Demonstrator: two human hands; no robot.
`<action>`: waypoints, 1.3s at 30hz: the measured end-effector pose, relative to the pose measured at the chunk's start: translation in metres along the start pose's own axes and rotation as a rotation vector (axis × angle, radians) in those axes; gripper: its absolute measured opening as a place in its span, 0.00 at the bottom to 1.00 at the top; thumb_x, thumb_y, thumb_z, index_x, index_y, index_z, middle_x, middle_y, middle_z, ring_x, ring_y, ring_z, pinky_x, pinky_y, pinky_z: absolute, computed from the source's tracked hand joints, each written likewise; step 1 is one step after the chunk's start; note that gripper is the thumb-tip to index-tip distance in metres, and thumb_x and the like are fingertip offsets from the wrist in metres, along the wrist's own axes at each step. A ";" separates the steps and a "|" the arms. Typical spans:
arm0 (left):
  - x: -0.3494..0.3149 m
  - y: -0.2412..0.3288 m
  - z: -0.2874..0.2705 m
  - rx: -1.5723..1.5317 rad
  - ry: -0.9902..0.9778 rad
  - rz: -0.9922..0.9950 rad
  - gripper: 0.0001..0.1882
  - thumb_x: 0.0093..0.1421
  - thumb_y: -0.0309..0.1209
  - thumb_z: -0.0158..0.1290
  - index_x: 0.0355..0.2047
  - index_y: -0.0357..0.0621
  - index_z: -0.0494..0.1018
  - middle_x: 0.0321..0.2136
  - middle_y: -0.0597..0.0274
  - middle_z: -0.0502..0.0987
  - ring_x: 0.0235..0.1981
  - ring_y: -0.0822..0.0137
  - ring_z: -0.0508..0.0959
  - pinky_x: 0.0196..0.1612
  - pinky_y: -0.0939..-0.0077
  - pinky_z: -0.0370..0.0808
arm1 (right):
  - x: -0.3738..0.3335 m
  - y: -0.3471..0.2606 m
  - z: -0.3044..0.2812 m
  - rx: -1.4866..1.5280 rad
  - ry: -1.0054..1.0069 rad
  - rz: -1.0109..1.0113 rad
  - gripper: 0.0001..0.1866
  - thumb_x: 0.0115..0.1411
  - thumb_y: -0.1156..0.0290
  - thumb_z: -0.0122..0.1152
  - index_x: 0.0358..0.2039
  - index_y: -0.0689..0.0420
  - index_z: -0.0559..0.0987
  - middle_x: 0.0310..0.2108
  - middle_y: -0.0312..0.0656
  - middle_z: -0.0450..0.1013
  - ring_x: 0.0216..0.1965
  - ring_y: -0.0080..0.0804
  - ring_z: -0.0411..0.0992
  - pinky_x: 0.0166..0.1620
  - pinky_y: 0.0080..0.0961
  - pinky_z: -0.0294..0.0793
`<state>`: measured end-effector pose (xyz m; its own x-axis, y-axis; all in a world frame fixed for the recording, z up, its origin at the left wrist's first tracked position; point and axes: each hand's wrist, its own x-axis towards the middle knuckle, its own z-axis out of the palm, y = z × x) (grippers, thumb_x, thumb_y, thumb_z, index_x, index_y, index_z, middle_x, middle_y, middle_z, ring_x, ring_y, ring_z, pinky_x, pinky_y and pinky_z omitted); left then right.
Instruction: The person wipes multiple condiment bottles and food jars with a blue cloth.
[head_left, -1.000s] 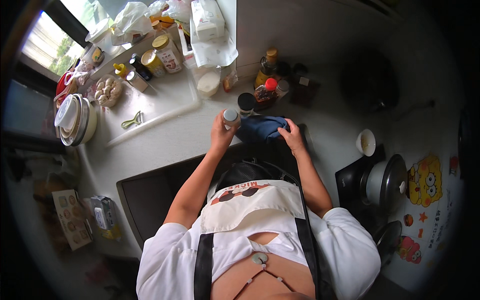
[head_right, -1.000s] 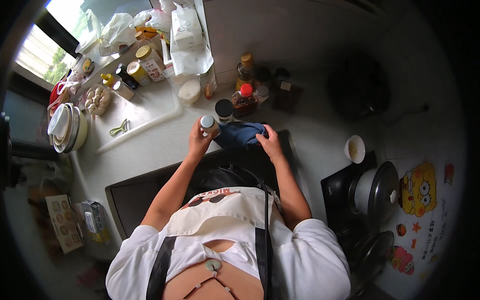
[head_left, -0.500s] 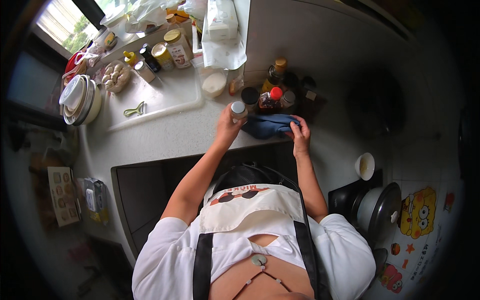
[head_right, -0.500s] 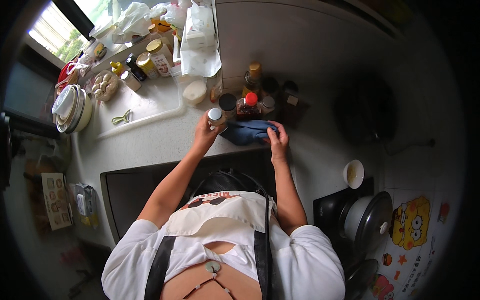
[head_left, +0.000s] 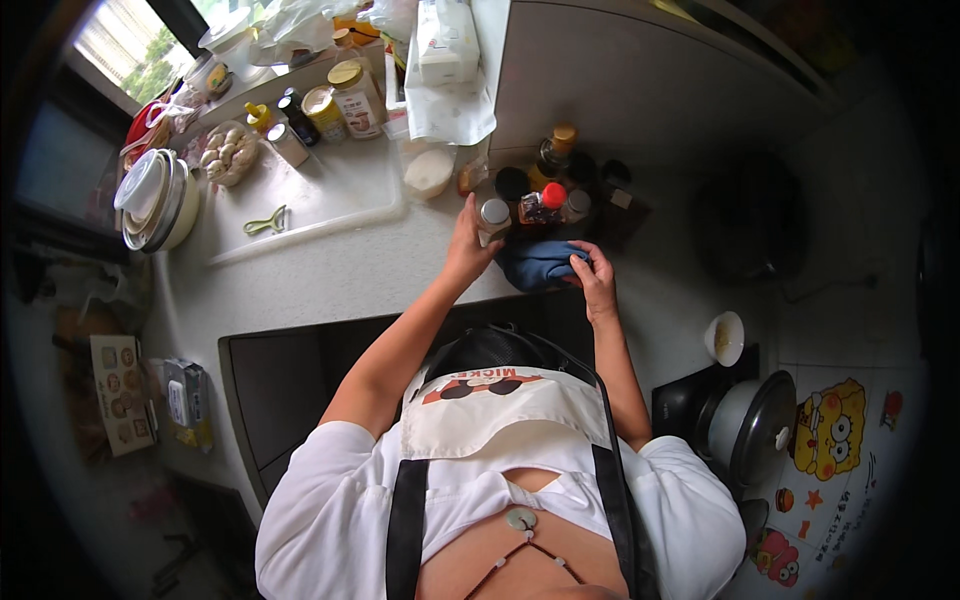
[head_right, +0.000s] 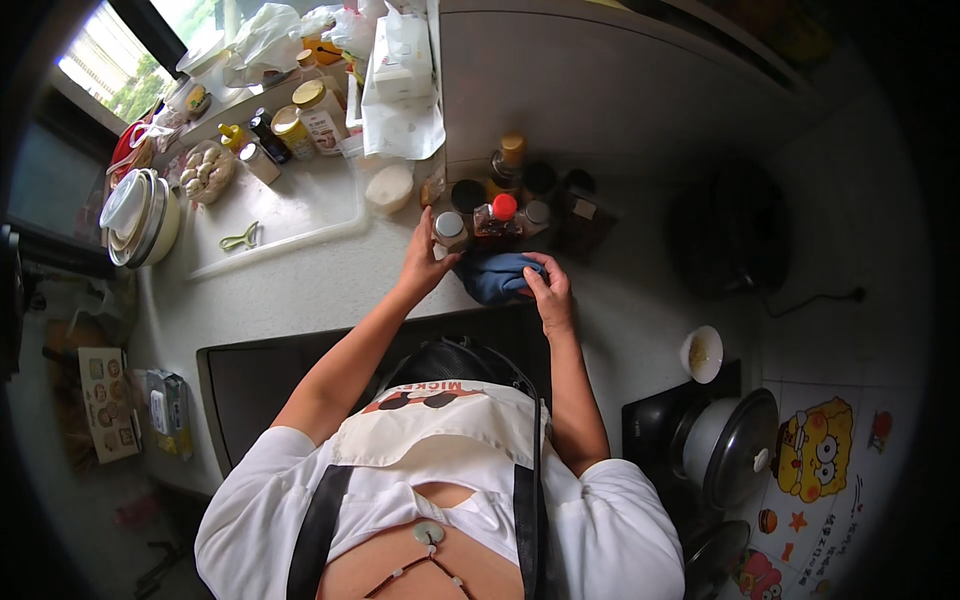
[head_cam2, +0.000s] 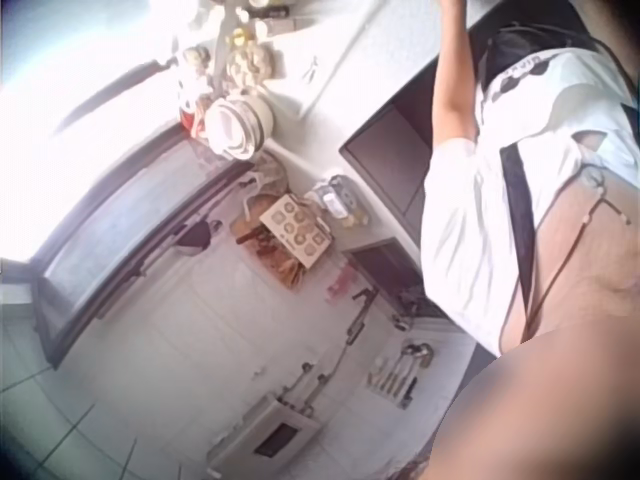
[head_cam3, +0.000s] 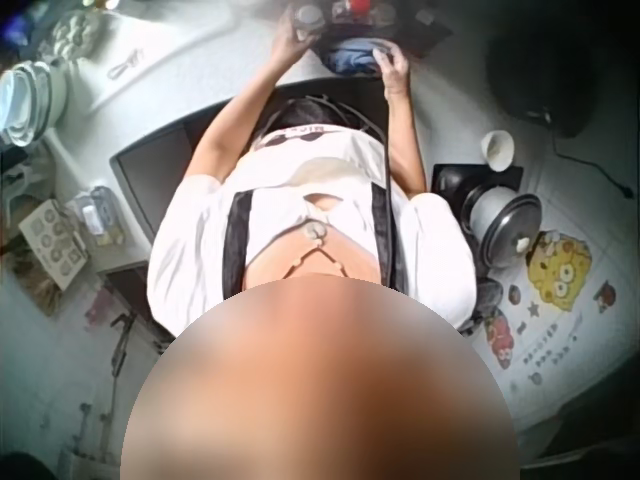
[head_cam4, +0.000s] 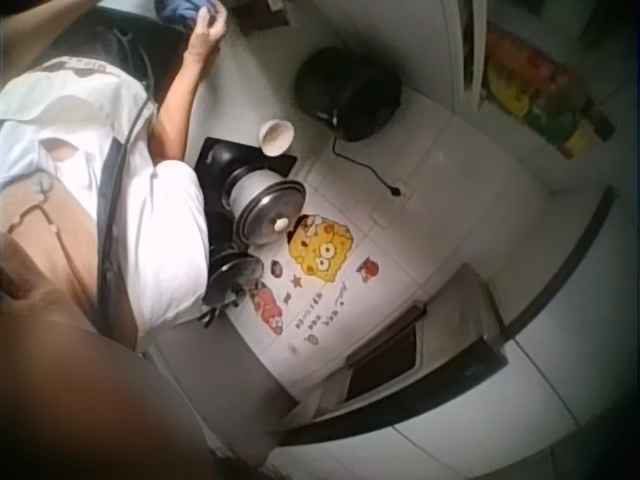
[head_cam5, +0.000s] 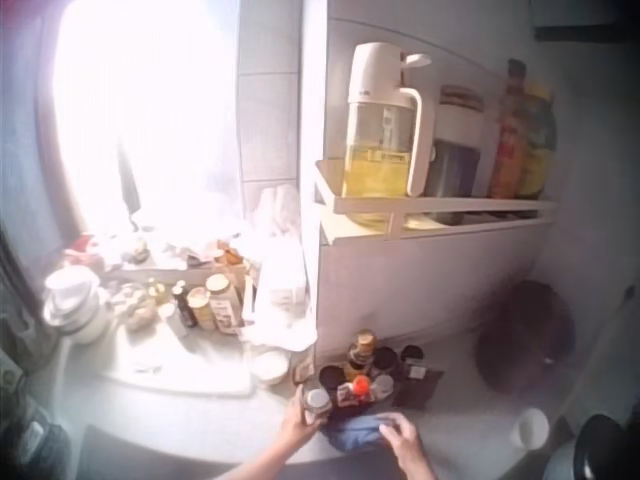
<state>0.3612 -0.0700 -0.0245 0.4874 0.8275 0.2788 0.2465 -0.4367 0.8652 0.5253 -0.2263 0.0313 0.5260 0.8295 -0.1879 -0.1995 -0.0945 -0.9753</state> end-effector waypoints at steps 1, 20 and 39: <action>-0.002 -0.003 -0.004 0.005 0.007 -0.004 0.46 0.42 0.26 0.61 0.59 0.39 0.48 0.52 0.43 0.60 0.54 0.47 0.61 0.55 0.64 0.61 | 0.001 0.001 0.003 0.001 -0.010 0.002 0.13 0.56 0.69 0.55 0.42 0.57 0.73 0.33 0.33 0.70 0.30 0.16 0.69 0.32 0.14 0.72; -0.061 -0.070 -0.210 0.111 0.160 -0.388 0.21 0.52 0.28 0.54 0.48 0.44 0.66 0.45 0.55 0.70 0.46 0.61 0.72 0.44 0.69 0.73 | 0.023 0.018 0.195 -0.177 -0.545 0.204 0.12 0.58 0.66 0.54 0.41 0.55 0.75 0.31 0.31 0.71 0.31 0.16 0.69 0.29 0.15 0.73; -0.027 -0.139 -0.343 0.046 0.323 -0.280 0.18 0.53 0.25 0.53 0.45 0.41 0.68 0.41 0.57 0.73 0.43 0.64 0.74 0.40 0.74 0.74 | 0.063 0.092 0.364 -0.981 -0.185 -0.301 0.30 0.49 0.73 0.57 0.55 0.49 0.64 0.39 0.50 0.68 0.42 0.49 0.67 0.46 0.34 0.67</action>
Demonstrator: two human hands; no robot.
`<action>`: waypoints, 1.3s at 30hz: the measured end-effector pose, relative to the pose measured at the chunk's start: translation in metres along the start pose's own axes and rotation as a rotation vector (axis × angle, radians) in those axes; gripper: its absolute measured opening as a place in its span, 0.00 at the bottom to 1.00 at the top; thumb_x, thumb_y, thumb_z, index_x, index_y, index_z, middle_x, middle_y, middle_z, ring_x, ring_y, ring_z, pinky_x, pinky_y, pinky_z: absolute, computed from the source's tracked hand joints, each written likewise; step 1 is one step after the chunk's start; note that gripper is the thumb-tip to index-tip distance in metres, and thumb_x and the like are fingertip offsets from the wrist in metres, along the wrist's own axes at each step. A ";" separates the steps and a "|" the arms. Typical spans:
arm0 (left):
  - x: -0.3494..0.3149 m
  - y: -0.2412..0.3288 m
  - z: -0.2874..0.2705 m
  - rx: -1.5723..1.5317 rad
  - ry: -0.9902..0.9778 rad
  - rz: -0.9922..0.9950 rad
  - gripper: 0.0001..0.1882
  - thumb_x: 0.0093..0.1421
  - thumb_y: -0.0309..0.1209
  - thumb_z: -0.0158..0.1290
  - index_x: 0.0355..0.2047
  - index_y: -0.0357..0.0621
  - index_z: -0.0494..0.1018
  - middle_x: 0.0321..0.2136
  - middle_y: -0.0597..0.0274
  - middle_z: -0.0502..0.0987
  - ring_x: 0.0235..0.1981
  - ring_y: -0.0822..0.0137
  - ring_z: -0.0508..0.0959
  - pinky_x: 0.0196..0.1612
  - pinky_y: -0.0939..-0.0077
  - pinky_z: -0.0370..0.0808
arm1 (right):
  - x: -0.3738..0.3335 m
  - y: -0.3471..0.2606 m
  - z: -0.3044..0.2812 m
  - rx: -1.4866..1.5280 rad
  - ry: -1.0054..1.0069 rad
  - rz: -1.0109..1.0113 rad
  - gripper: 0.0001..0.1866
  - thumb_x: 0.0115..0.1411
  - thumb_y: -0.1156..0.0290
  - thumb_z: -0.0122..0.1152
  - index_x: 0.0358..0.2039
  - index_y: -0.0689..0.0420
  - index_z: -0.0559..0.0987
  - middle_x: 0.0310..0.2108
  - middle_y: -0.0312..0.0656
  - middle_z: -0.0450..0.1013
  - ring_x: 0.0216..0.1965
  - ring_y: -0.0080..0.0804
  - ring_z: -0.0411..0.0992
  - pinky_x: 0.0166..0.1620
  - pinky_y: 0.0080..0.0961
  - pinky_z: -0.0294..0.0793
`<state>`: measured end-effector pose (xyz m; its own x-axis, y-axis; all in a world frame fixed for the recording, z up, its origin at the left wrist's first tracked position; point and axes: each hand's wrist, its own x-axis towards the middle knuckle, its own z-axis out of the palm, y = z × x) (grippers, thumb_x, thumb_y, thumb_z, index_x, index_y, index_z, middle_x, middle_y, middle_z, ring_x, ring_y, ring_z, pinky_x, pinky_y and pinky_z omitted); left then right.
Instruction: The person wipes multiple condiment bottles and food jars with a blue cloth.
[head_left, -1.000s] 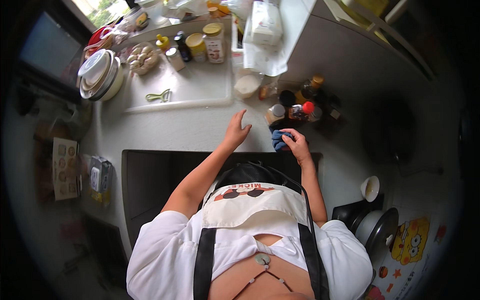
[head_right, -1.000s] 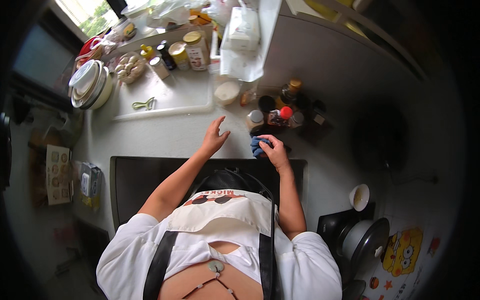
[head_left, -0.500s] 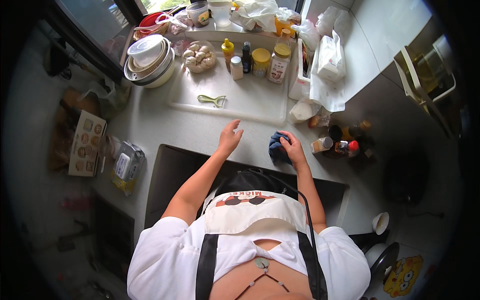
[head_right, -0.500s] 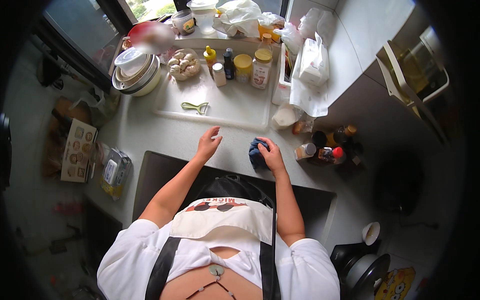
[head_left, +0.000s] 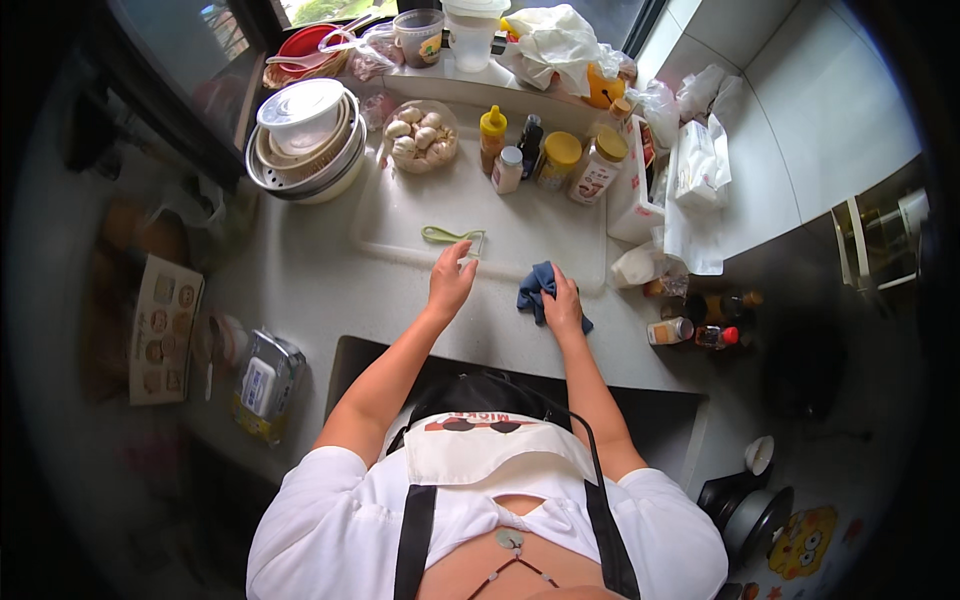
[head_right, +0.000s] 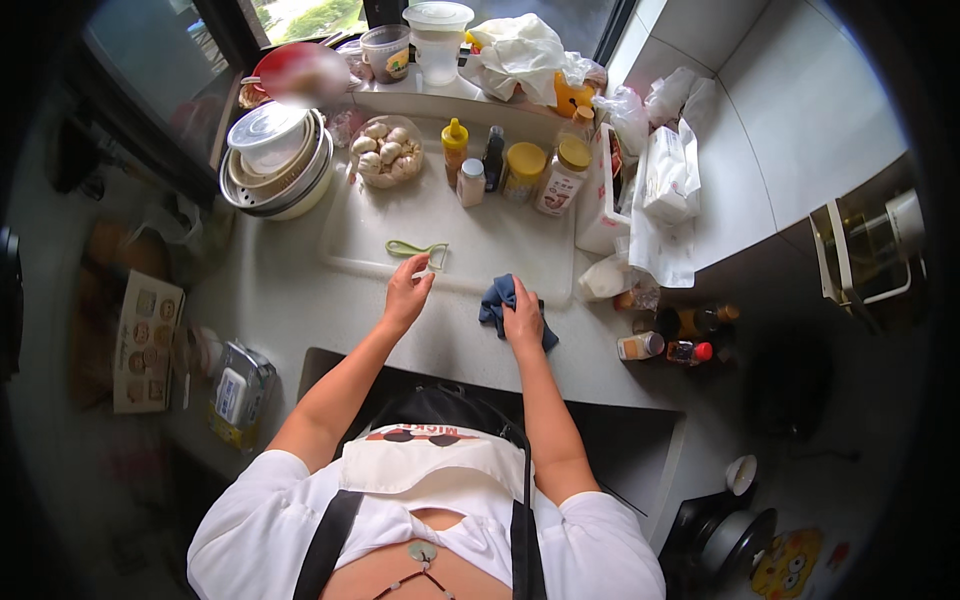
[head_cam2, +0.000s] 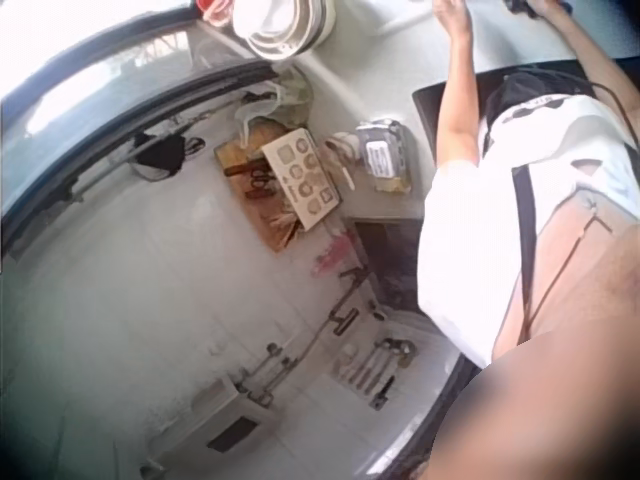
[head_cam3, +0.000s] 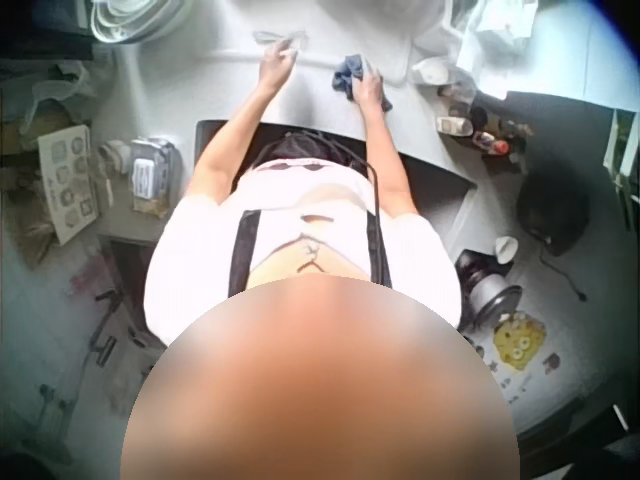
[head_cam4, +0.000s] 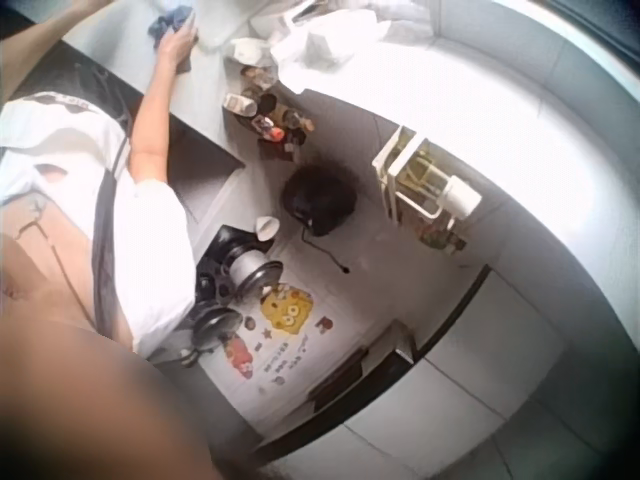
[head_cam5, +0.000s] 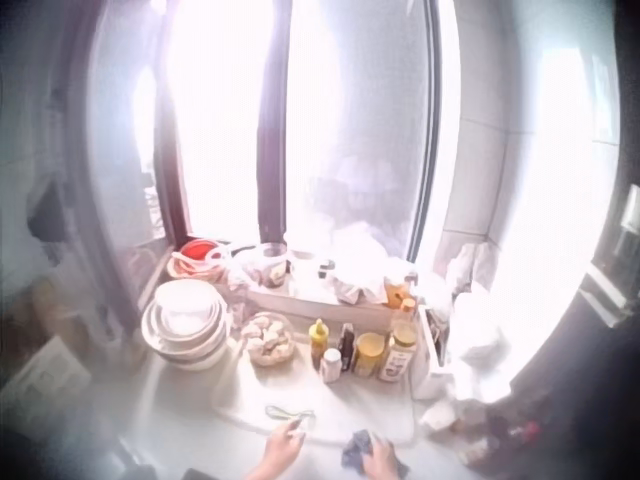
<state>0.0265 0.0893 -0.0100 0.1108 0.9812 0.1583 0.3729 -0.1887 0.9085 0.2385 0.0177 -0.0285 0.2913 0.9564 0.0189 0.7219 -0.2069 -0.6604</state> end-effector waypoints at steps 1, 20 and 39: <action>0.011 -0.006 -0.002 0.017 0.007 0.036 0.18 0.52 0.26 0.53 0.45 0.41 0.68 0.40 0.56 0.72 0.41 0.63 0.74 0.39 0.72 0.74 | -0.003 -0.003 0.006 -0.052 0.038 0.024 0.31 0.49 0.75 0.57 0.55 0.46 0.64 0.37 0.48 0.67 0.41 0.48 0.67 0.45 0.35 0.67; 0.181 0.024 0.068 0.414 0.072 0.252 0.29 0.41 0.35 0.63 0.44 0.44 0.65 0.36 0.54 0.67 0.40 0.52 0.68 0.39 0.61 0.69 | -0.002 0.001 0.015 -0.005 0.038 0.140 0.36 0.44 0.86 0.53 0.54 0.40 0.66 0.36 0.47 0.63 0.39 0.46 0.66 0.45 0.34 0.67; -0.024 0.034 -0.025 0.109 -0.070 0.141 0.24 0.43 0.27 0.61 0.42 0.40 0.66 0.37 0.53 0.73 0.38 0.55 0.74 0.40 0.67 0.72 | 0.004 0.012 0.012 -0.050 -0.033 0.056 0.31 0.51 0.77 0.55 0.56 0.41 0.62 0.40 0.49 0.64 0.43 0.47 0.66 0.46 0.34 0.67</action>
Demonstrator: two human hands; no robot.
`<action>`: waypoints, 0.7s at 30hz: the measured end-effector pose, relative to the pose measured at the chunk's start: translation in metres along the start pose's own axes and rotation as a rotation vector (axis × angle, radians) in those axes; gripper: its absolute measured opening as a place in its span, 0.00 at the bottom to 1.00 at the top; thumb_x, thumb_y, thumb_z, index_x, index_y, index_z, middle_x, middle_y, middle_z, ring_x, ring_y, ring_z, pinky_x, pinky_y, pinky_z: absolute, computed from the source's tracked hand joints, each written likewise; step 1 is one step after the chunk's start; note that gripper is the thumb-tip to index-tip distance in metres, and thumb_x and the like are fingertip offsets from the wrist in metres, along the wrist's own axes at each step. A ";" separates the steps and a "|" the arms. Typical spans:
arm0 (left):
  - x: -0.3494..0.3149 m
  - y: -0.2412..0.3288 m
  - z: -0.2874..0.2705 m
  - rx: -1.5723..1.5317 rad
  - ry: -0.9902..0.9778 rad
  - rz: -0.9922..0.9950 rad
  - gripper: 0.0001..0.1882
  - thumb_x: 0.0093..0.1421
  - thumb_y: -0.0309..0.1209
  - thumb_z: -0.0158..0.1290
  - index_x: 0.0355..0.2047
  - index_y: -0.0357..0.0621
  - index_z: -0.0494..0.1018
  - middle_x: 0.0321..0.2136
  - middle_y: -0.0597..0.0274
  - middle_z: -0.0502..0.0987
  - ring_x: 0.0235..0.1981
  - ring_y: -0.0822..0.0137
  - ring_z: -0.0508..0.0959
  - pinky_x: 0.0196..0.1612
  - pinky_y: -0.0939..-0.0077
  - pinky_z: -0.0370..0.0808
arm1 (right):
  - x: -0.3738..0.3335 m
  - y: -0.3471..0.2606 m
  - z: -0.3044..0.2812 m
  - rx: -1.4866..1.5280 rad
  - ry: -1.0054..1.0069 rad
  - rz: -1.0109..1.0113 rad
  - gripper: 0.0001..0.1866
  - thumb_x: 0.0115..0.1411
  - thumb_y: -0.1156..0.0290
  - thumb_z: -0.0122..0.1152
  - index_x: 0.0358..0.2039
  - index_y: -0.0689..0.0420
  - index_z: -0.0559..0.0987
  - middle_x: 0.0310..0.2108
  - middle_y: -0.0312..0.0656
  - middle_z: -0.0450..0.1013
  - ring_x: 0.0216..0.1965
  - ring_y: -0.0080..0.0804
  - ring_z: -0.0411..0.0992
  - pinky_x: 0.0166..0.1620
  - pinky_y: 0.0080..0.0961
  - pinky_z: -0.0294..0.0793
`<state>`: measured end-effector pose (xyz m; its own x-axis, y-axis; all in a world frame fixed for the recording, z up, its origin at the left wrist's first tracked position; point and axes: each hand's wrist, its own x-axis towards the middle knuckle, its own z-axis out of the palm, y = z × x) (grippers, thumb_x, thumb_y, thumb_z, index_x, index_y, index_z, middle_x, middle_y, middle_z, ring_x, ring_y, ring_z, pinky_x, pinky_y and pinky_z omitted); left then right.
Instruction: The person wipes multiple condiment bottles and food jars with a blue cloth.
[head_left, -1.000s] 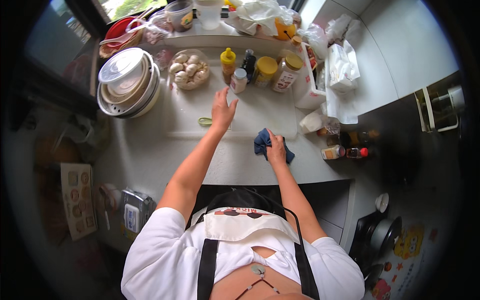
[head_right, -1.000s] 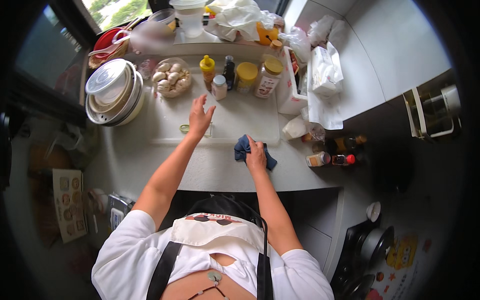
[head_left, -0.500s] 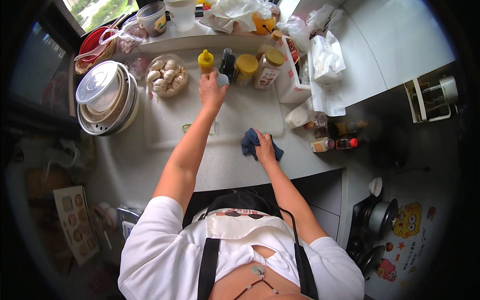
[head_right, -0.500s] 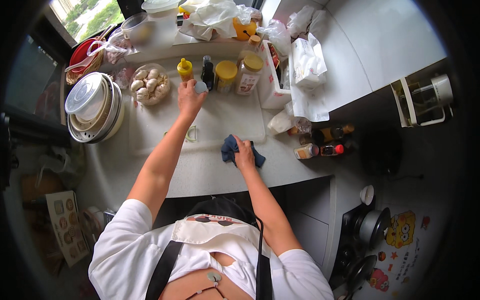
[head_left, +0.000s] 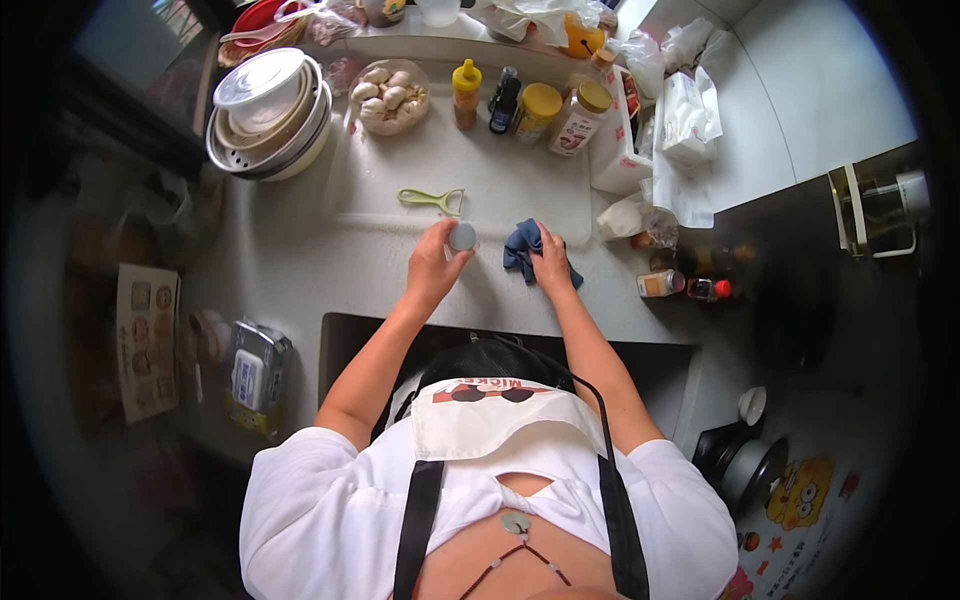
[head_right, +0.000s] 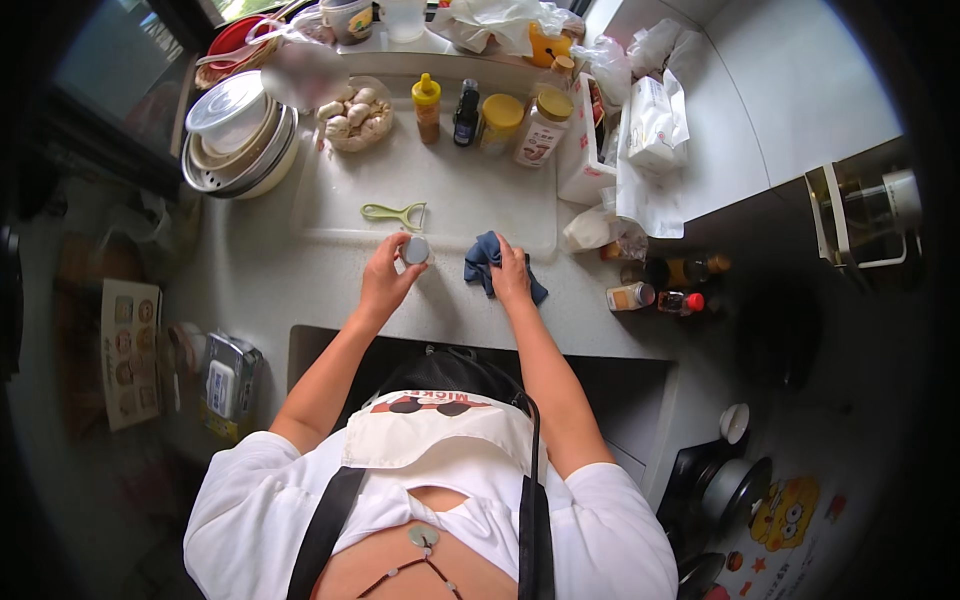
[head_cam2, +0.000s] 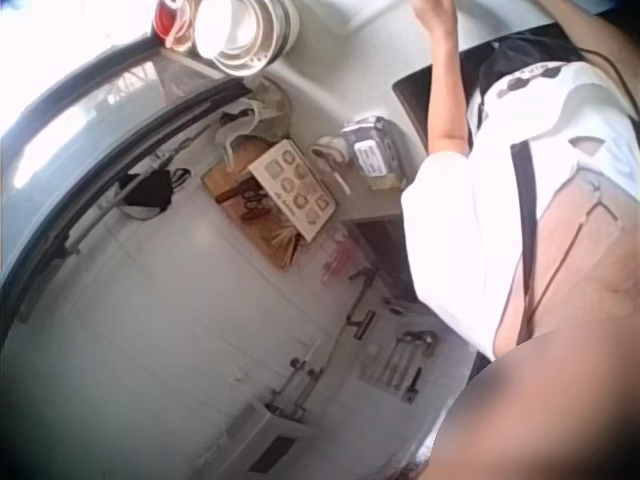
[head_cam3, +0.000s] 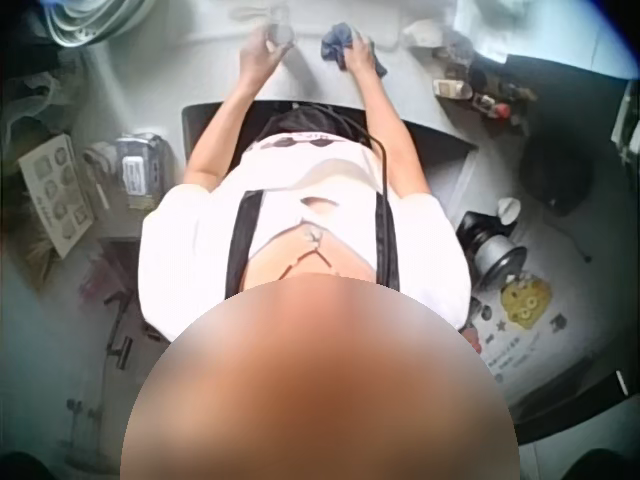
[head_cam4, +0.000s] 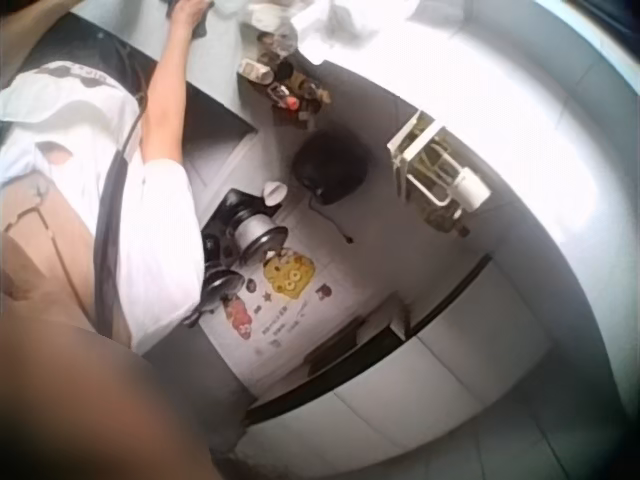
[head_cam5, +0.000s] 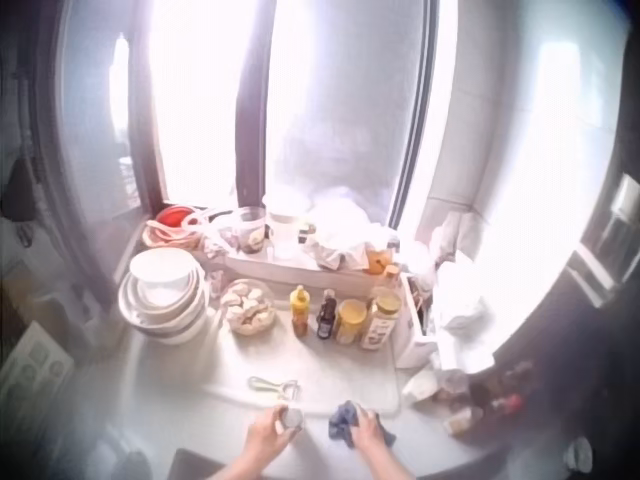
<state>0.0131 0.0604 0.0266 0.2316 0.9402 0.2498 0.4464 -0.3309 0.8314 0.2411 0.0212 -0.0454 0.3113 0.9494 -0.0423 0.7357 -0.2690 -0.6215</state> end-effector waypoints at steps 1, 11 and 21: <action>-0.009 0.003 -0.001 0.030 -0.001 -0.020 0.24 0.44 0.26 0.61 0.42 0.42 0.66 0.37 0.54 0.73 0.39 0.57 0.74 0.40 0.68 0.74 | 0.000 0.000 -0.002 0.034 0.002 -0.025 0.30 0.52 0.75 0.55 0.56 0.43 0.62 0.42 0.49 0.64 0.45 0.48 0.65 0.46 0.34 0.66; -0.047 0.004 -0.004 0.091 0.100 -0.033 0.23 0.42 0.27 0.61 0.40 0.42 0.67 0.35 0.55 0.73 0.36 0.57 0.75 0.39 0.69 0.72 | -0.031 -0.025 -0.042 -0.244 0.147 -0.149 0.17 0.56 0.62 0.52 0.43 0.55 0.74 0.44 0.47 0.67 0.43 0.46 0.67 0.48 0.35 0.65; -0.060 -0.012 0.008 0.053 0.218 0.105 0.32 0.41 0.26 0.62 0.48 0.42 0.64 0.45 0.54 0.68 0.44 0.57 0.70 0.45 0.69 0.70 | -0.008 -0.084 -0.049 0.415 -0.316 -0.245 0.19 0.58 0.60 0.50 0.40 0.63 0.74 0.39 0.49 0.71 0.42 0.40 0.70 0.45 0.29 0.66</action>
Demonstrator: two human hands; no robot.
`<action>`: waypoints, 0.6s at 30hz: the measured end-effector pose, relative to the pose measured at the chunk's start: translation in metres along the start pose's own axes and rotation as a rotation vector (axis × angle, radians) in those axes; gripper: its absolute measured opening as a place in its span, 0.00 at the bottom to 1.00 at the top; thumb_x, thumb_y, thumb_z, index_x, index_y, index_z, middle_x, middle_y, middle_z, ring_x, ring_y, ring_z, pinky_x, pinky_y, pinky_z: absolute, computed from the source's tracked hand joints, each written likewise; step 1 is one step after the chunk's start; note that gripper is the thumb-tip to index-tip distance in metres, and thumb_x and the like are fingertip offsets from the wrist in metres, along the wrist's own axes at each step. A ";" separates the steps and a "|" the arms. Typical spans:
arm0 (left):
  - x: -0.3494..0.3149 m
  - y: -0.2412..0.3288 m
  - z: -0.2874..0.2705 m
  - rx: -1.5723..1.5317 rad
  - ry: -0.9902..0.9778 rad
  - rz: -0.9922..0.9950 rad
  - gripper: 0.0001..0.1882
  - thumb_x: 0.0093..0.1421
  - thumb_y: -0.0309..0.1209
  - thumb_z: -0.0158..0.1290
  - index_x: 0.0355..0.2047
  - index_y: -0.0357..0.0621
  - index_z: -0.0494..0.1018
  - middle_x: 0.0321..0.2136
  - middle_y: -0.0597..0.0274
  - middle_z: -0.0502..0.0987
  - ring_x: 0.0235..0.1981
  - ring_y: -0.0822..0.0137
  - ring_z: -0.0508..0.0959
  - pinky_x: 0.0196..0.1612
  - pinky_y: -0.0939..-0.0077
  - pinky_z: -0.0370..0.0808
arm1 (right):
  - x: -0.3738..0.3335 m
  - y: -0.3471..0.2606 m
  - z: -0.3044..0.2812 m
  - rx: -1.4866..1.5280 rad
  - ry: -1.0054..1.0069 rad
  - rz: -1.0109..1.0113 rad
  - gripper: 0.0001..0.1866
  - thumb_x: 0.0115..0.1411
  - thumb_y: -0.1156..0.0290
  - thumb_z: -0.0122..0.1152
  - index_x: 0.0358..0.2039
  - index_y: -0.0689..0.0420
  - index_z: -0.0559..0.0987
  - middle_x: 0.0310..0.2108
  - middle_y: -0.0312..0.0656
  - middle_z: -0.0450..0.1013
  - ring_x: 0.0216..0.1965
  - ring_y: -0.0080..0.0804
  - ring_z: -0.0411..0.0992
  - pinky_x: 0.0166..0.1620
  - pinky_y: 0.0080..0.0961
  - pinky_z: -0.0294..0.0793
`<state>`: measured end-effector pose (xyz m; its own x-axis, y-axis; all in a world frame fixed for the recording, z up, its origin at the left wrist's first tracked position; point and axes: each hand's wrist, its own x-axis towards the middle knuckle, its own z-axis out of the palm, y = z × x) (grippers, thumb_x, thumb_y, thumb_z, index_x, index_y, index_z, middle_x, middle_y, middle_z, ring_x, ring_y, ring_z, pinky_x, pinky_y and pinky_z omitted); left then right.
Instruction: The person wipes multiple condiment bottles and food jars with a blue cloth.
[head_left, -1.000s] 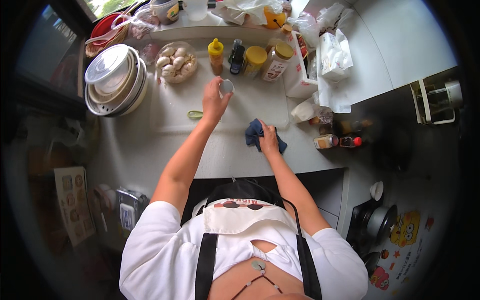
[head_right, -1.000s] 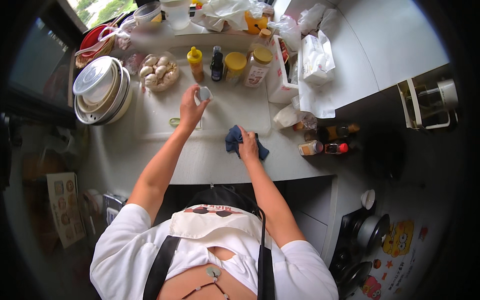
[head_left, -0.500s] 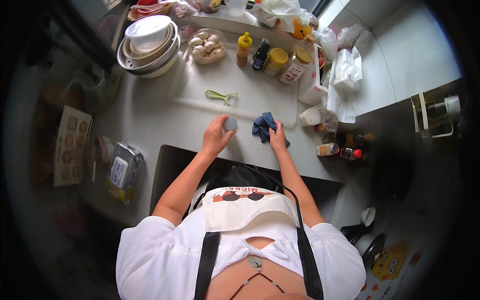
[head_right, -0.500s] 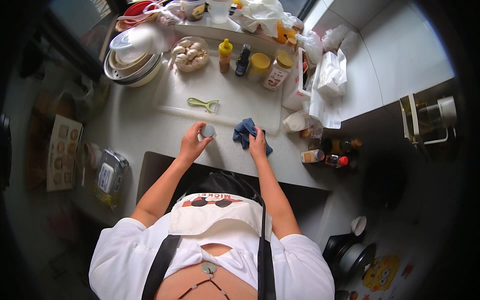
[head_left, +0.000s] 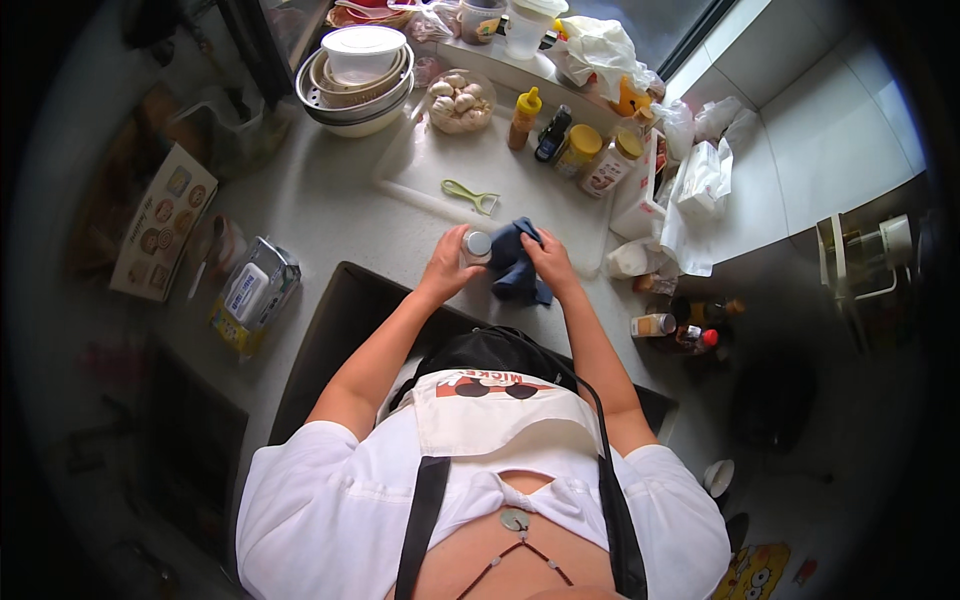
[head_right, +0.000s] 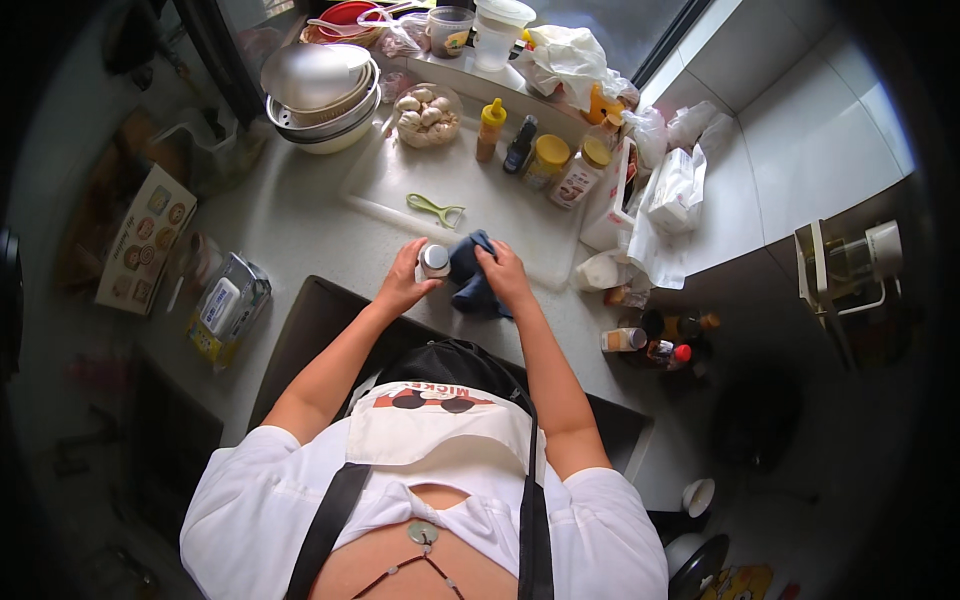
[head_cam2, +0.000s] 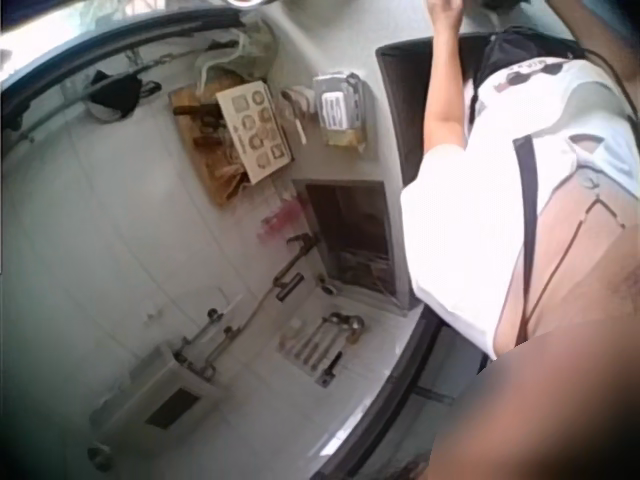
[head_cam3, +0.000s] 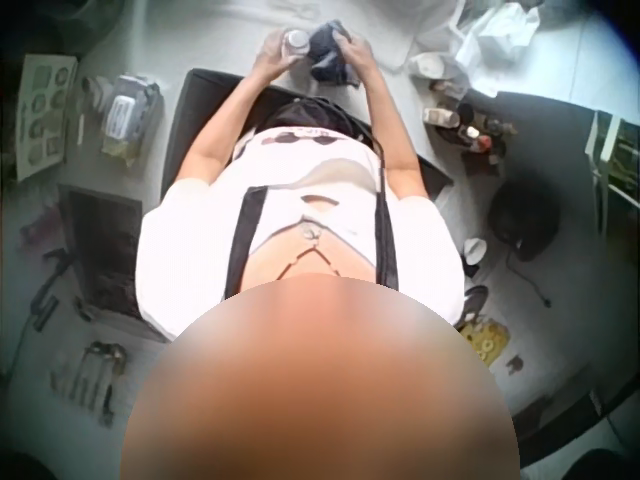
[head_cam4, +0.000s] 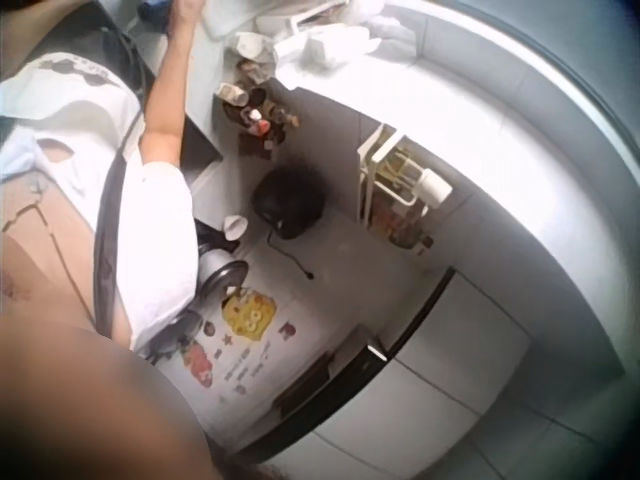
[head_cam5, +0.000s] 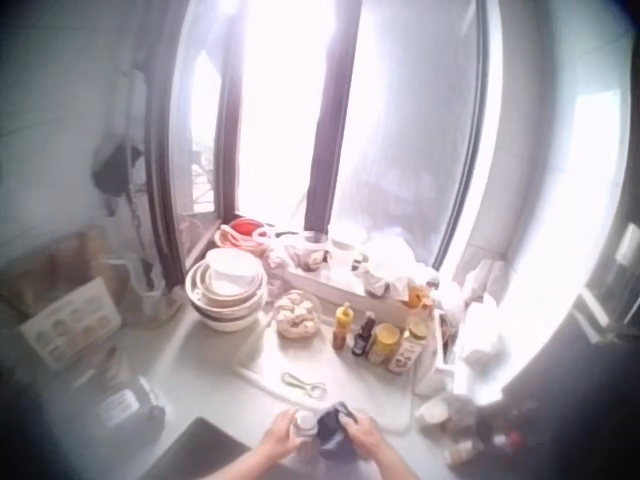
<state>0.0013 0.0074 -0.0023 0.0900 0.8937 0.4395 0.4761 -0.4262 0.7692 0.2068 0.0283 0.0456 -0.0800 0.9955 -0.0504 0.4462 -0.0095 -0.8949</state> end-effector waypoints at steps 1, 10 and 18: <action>-0.004 -0.006 0.004 0.034 -0.012 0.000 0.34 0.40 0.26 0.62 0.50 0.42 0.63 0.46 0.54 0.67 0.46 0.56 0.69 0.46 0.69 0.69 | -0.001 -0.004 0.008 -0.080 0.005 -0.149 0.19 0.58 0.60 0.50 0.40 0.64 0.74 0.40 0.49 0.71 0.43 0.40 0.69 0.47 0.28 0.65; -0.016 -0.029 0.018 -0.087 0.070 -0.157 0.21 0.45 0.22 0.53 0.42 0.39 0.69 0.39 0.52 0.71 0.41 0.56 0.72 0.39 0.72 0.73 | 0.006 -0.005 0.050 -0.079 -0.044 -0.384 0.15 0.50 0.66 0.60 0.38 0.58 0.76 0.35 0.46 0.69 0.29 0.33 0.68 0.35 0.26 0.70; -0.008 -0.011 0.006 -0.085 -0.010 -0.262 0.24 0.42 0.17 0.47 0.44 0.38 0.67 0.38 0.52 0.69 0.42 0.55 0.71 0.36 0.72 0.77 | 0.003 -0.021 0.068 -0.306 0.057 -0.182 0.26 0.46 0.55 0.63 0.42 0.55 0.72 0.38 0.54 0.65 0.41 0.49 0.66 0.47 0.35 0.66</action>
<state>0.0003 0.0054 -0.0168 -0.0175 0.9763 0.2158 0.4091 -0.1900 0.8925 0.1367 0.0251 0.0341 -0.1362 0.9821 0.1300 0.6764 0.1880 -0.7121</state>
